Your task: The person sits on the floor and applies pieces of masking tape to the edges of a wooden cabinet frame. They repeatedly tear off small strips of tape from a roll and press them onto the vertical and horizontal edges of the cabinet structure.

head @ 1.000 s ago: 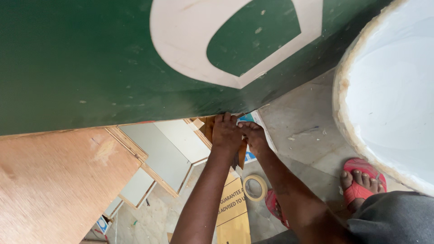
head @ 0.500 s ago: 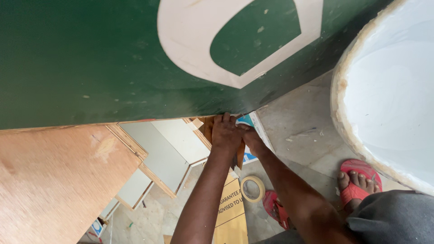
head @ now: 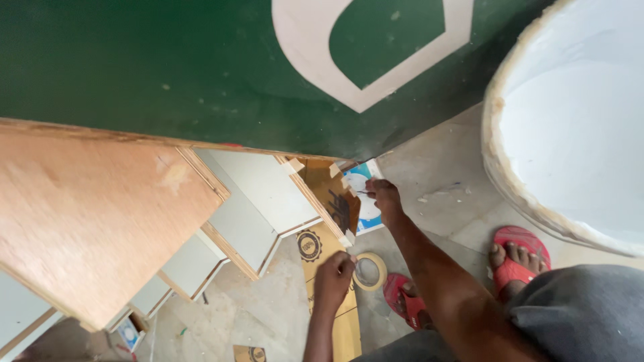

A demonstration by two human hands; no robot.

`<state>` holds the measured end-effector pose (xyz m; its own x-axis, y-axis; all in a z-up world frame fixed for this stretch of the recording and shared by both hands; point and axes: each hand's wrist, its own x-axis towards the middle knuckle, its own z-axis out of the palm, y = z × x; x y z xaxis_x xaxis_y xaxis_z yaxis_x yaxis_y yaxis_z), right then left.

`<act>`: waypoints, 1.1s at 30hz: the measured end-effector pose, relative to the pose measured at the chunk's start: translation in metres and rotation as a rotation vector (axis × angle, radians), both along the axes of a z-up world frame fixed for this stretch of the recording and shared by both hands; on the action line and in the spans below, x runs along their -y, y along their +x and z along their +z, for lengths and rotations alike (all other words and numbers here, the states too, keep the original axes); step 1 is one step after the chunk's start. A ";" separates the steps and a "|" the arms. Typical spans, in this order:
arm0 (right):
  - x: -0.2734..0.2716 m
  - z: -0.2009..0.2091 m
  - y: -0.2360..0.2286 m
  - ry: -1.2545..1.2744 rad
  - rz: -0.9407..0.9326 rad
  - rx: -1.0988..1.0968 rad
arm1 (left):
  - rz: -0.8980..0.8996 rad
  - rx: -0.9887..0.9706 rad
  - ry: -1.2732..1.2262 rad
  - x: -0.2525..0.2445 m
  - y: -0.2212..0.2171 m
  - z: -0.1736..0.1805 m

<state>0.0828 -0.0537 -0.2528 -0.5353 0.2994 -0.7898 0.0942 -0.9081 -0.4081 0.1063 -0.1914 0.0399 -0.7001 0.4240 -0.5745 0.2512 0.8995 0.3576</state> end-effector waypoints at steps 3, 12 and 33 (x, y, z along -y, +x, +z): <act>0.008 0.000 0.014 0.024 -0.069 -0.006 | -0.032 0.051 -0.004 0.067 0.006 -0.100; -0.003 0.023 0.002 0.089 0.338 -0.145 | 0.021 0.034 0.064 0.122 0.029 -0.216; -0.035 0.044 0.070 1.241 0.292 0.370 | -0.360 0.082 -0.316 0.029 0.087 -0.168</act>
<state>0.1531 -0.0189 -0.2088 -0.5167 0.8349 -0.1896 0.5057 0.1189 -0.8545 0.1937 -0.2207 -0.1284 -0.4881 0.4266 -0.7614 0.5486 0.8285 0.1126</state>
